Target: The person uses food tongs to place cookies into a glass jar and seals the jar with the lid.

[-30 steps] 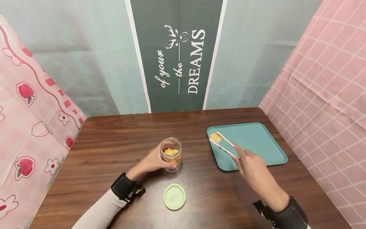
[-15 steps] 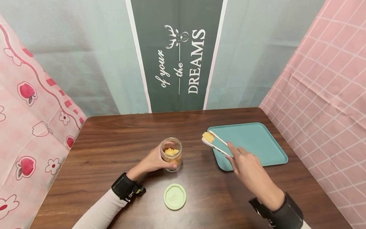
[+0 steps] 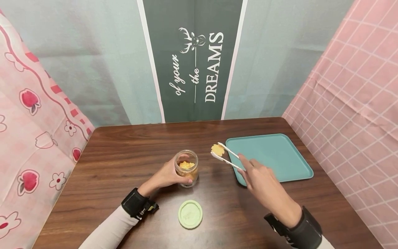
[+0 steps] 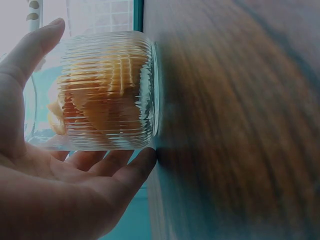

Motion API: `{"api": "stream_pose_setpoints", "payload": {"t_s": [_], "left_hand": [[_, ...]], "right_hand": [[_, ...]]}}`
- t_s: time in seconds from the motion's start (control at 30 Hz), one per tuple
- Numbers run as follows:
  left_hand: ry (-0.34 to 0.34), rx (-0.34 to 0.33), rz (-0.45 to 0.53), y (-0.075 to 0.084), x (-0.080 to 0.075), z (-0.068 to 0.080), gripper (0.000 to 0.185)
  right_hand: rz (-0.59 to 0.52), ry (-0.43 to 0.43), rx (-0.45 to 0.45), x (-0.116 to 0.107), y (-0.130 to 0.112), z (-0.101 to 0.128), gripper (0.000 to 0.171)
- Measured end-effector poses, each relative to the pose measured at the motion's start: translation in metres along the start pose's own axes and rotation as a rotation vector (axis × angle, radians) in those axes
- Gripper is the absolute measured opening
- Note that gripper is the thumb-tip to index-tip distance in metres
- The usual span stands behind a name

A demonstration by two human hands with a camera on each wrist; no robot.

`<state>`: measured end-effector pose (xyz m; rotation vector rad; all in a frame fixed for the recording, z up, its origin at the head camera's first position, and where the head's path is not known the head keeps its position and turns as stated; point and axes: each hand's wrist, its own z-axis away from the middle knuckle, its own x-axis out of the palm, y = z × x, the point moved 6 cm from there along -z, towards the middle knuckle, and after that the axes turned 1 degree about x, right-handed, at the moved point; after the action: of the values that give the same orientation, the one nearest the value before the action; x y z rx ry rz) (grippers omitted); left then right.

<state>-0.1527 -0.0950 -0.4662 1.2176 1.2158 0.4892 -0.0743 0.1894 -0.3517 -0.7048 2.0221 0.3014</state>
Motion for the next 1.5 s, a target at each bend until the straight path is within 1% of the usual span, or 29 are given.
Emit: {"api": "stream_pose_setpoints", "payload": {"t_s": [0.17,0.3,0.33,0.47,0.5,0.7,0.97,1.07,1.23,1.3,1.5], "left_hand": [[-0.005,0.003,0.001,-0.001,0.000,0.000,0.092],[-0.005,0.004,0.009,0.000,0.000,0.000,0.092],[-0.004,0.003,0.010,0.000,0.000,0.000,0.092],[-0.001,0.004,0.009,0.000,-0.001,0.000,0.092],[0.000,0.004,0.008,0.000,-0.001,0.000,0.092],[0.001,-0.003,0.009,0.000,-0.001,0.001,0.091],[0.000,-0.003,0.017,0.000,0.000,0.000,0.090],[0.001,-0.004,0.010,0.000,0.001,0.000,0.088],[0.002,-0.026,0.008,0.001,0.000,0.000,0.088],[0.001,-0.032,0.009,0.001,-0.001,0.000,0.090],[0.005,-0.038,0.002,0.001,-0.001,0.000,0.093]], "right_hand": [[-0.015,-0.026,-0.017,0.002,-0.009,-0.005,0.046],[-0.035,-0.027,-0.035,0.000,-0.015,-0.009,0.040],[-0.036,-0.026,-0.039,0.000,-0.016,-0.010,0.041],[-0.048,-0.015,-0.058,0.000,-0.021,-0.014,0.063],[-0.050,-0.010,-0.064,0.000,-0.023,-0.015,0.065],[-0.056,0.009,-0.094,0.003,-0.031,-0.019,0.061],[-0.080,-0.024,-0.087,0.010,-0.043,-0.024,0.041],[-0.093,-0.022,-0.095,0.011,-0.046,-0.026,0.041],[-0.097,-0.038,-0.103,0.015,-0.051,-0.028,0.046],[-0.097,-0.051,-0.100,0.016,-0.052,-0.028,0.053],[-0.112,-0.076,-0.086,0.018,-0.054,-0.029,0.059]]}}
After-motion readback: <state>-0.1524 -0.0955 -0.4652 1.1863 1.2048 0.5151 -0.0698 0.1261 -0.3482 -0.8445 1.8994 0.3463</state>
